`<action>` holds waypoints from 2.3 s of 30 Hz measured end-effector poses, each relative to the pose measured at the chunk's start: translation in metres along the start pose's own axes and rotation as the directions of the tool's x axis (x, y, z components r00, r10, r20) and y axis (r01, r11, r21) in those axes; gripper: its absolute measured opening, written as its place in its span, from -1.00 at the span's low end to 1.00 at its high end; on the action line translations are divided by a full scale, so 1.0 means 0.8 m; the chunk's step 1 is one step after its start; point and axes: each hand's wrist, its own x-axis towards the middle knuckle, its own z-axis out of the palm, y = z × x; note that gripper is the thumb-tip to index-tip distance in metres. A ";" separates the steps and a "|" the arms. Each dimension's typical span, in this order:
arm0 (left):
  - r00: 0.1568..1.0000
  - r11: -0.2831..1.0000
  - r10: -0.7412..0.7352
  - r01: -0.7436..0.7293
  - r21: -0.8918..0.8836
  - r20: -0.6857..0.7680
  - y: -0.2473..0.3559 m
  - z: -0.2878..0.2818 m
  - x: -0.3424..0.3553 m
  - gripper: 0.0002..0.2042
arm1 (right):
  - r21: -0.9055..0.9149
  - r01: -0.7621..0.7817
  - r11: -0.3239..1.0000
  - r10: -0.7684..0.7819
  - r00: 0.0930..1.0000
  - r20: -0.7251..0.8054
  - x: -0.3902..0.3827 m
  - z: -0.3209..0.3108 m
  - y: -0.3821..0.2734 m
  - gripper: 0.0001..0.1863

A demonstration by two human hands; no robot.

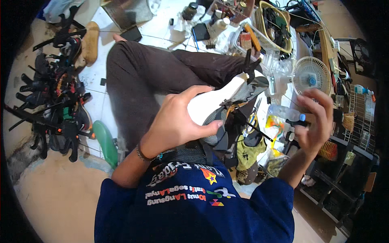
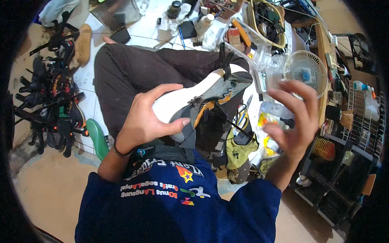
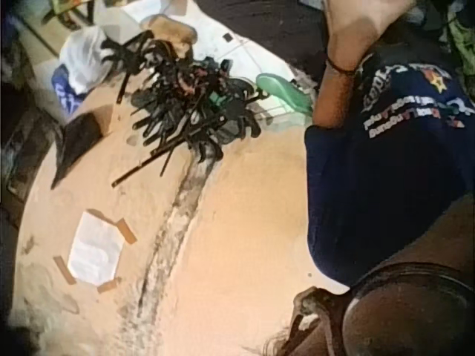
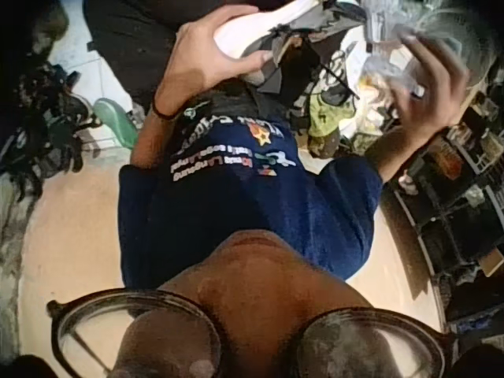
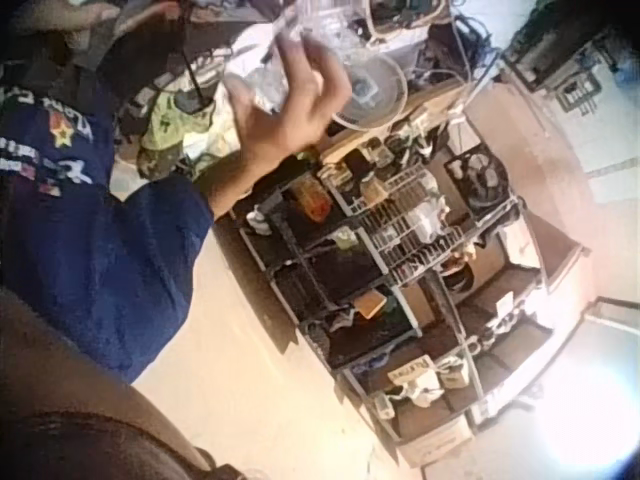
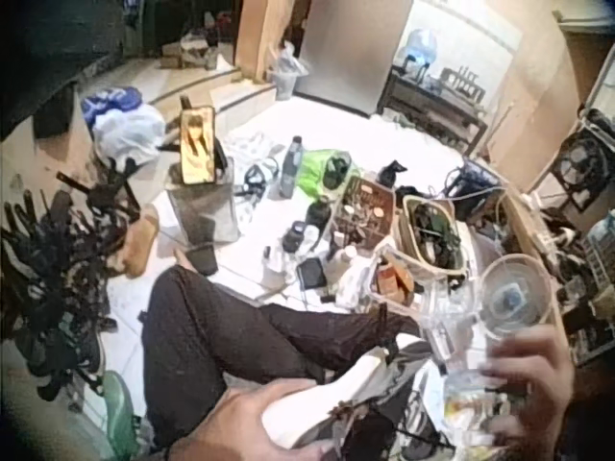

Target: Glue and clamp the sole of a sneaker.

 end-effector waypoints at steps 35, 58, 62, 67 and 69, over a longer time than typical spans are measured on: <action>0.300 0.596 -0.377 -0.646 -0.478 -0.876 -0.209 -0.189 -0.142 -0.62 | 0.717 -0.324 0.617 0.352 0.929 0.117 -0.197 0.246 0.015 -0.87; 0.728 0.106 -0.248 -0.635 -0.765 -0.639 -0.043 -0.103 -0.110 -0.31 | 0.731 -0.345 0.589 0.426 0.901 0.082 -0.194 0.245 0.003 -0.83; 0.807 -0.230 -0.080 -0.586 -0.777 -0.585 -0.025 -0.085 -0.109 -0.30 | 0.716 -0.351 0.603 0.432 0.899 0.076 -0.190 0.243 -0.002 -0.83; 0.552 0.280 -0.119 -0.778 -0.562 -0.825 -0.014 -0.056 -0.088 -0.58 | 0.735 -0.548 0.399 0.627 0.748 0.217 -0.144 0.224 -0.044 -0.80; 0.156 0.955 0.287 -0.127 0.269 -0.945 -0.021 -0.040 -0.076 -0.62 | 0.865 -0.418 0.278 0.470 0.845 0.257 -0.105 0.195 -0.074 -0.55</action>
